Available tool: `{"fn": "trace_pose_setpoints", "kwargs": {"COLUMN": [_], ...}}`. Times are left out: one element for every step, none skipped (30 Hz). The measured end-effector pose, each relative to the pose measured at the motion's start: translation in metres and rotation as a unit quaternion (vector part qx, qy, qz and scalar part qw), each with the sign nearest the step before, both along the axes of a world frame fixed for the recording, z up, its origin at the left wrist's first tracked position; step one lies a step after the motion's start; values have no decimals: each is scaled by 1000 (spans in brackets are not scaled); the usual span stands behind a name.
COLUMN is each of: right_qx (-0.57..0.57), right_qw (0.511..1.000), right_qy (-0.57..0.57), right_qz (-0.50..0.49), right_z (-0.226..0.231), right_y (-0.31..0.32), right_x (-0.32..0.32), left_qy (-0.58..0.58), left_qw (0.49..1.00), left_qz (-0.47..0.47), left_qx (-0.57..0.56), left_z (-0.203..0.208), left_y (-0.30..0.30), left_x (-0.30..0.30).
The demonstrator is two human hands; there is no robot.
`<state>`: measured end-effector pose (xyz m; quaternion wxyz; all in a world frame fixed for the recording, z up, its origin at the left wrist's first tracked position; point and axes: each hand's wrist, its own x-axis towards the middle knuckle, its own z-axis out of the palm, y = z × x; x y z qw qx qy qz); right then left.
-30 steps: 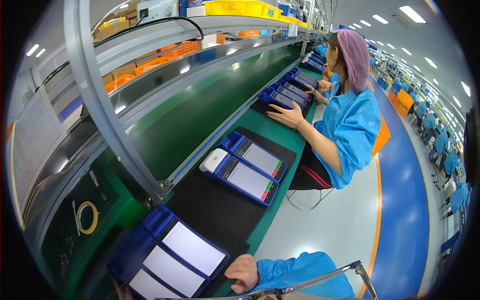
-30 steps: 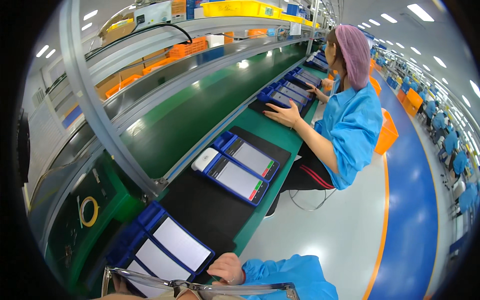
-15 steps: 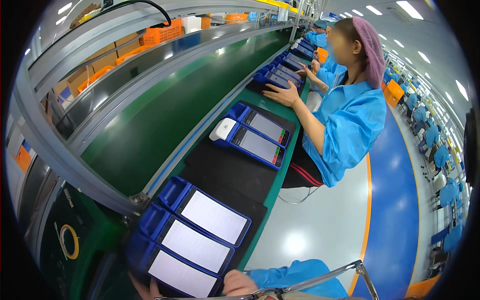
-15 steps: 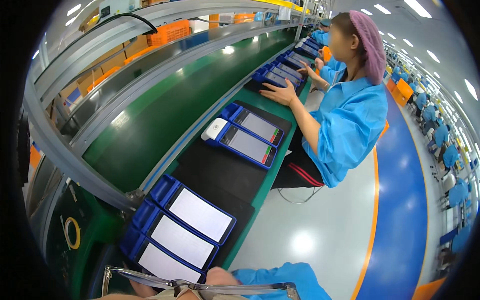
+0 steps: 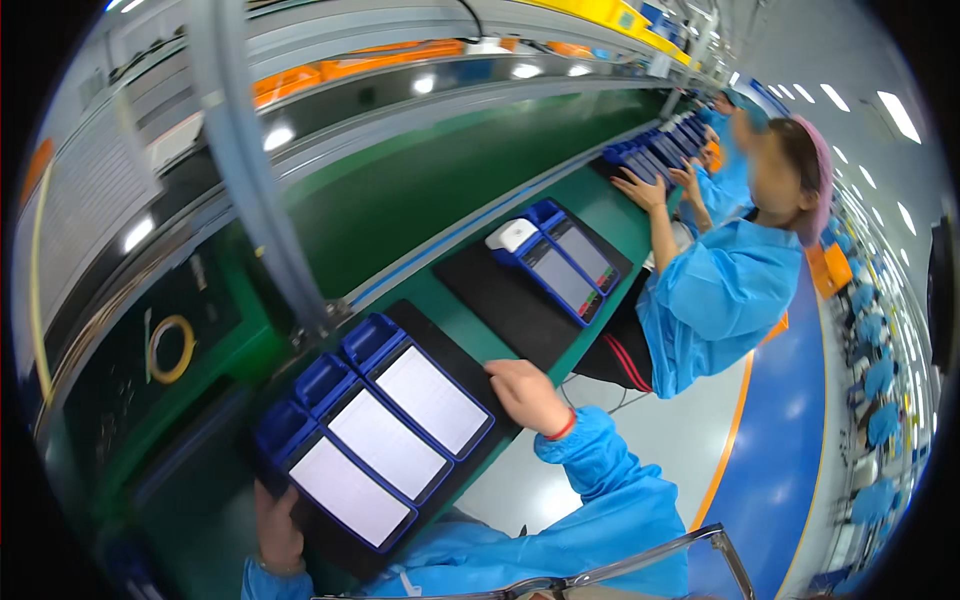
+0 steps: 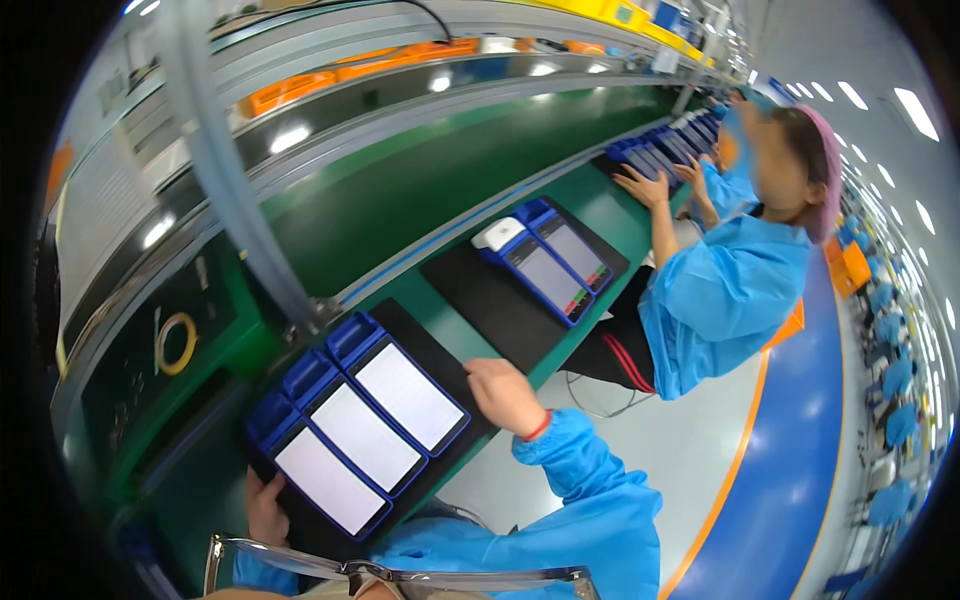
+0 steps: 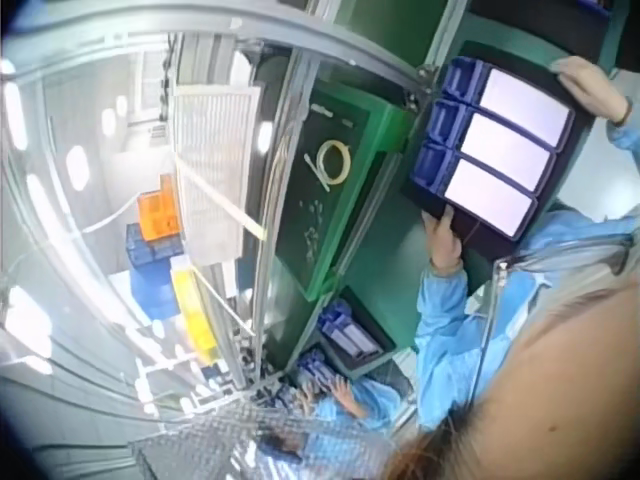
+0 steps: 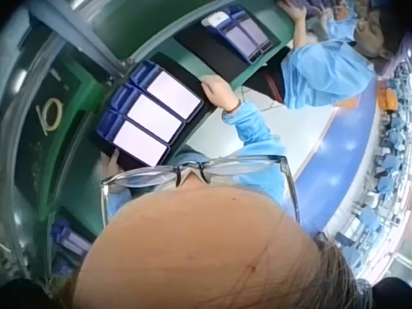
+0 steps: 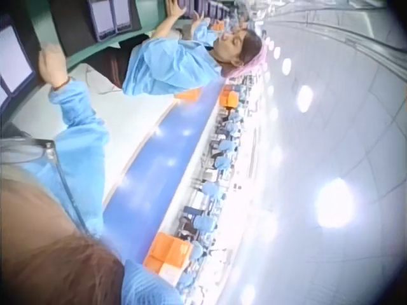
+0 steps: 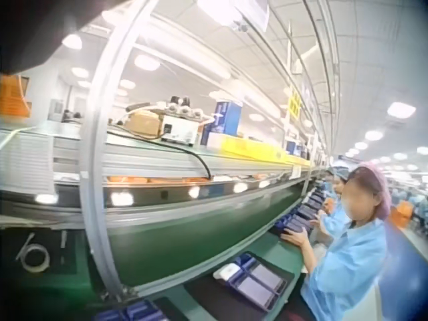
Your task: The person tests handheld terminal devices by tapping and swiping on their touchscreens to run display and camera checks, then passes trays of devices down the assembly line table.
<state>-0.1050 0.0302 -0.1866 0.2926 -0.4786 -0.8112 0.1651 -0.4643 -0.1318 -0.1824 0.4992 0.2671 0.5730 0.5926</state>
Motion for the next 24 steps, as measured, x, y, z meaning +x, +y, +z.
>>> {"fn": "trace_pose_setpoints", "kwargs": {"right_qx": [36, 36, -24, -81, -141, -174, -207, -285, -280, -269, -259, -255, -225, -195, -209, -208, -126, -104, -89, -115, -75, -20, -36, -65], "right_qw": [999, 999, 999, 996, 990, 984, 977, 956, 959, 963, 966, 967, 974, 981, 978, 978, 992, 993, 994, 991, 993, 992, 988, 976], "right_qy": [-10, -9, -22, -32, -2, 6, 13, 5, -22, -4, 14, 22, 22, 23, 20, 5, 16, 15, 5, -15, -51, -117, -116, -118], "right_qz": [28, 40, 31, 19, 7, 26, 45, 72, 40, 27, 11, 5, 9, 11, 5, -13, -24, -48, -60, -60, -69, -35, -93, -171], "right_z": [-2, 0, 5, 7, 7, 8, 7, 0, -7, -13, -13, -10, -3, 4, 14, 32, 33, 43, 53, 71, 82, 109, 133, 124], "right_y": [0, 2, 5, 9, 17, 24, 30, 35, 33, 31, 28, 27, 27, 25, 29, 30, 33, 38, 47, 56, 65, 70, 70, 91], "right_x": [-14, -22, -28, -35, -38, -41, -46, -50, -55, -59, -54, -51, -45, -36, -21, -6, 16, 34, 51, 65, 84, 90, 96, 127], "left_qy": [-3, -13, -12, -29, -46, -44, -92, -141, -190, -191, -214, -233, -254, -275, -228, -241, -255, -281, -293, -312, -336, -371, -376, -390], "left_qw": [1000, 1000, 1000, 999, 998, 998, 991, 977, 969, 969, 967, 965, 961, 956, 970, 970, 967, 959, 955, 948, 940, 926, 921, 912], "left_qz": [3, -14, -5, 16, 33, 33, 84, 131, 125, 121, 106, 93, 83, 72, 80, 40, -4, -40, -45, -60, -66, -76, -99, -131], "left_qx": [-8, 13, 14, 12, 10, 16, -39, -94, -98, -94, -84, -73, -74, -76, -31, -15, 2, 16, 10, 14, 6, -19, -6, 9], "left_z": [4, 9, 9, 6, 2, -4, -13, -25, -37, -25, 3, 19, 18, 18, 16, 29, 39, 41, 47, 54, 55, 57, 63, 63], "left_y": [-2, -5, -12, -19, -25, -33, -45, -54, -59, -56, -55, -55, -53, -50, -48, -35, -22, -7, 5, 18, 32, 45, 57, 72], "left_x": [0, 2, 3, 1, 0, -2, -7, -9, -10, -1, 19, 29, 33, 37, 51, 65, 77, 86, 98, 109, 120, 128, 138, 154]}}
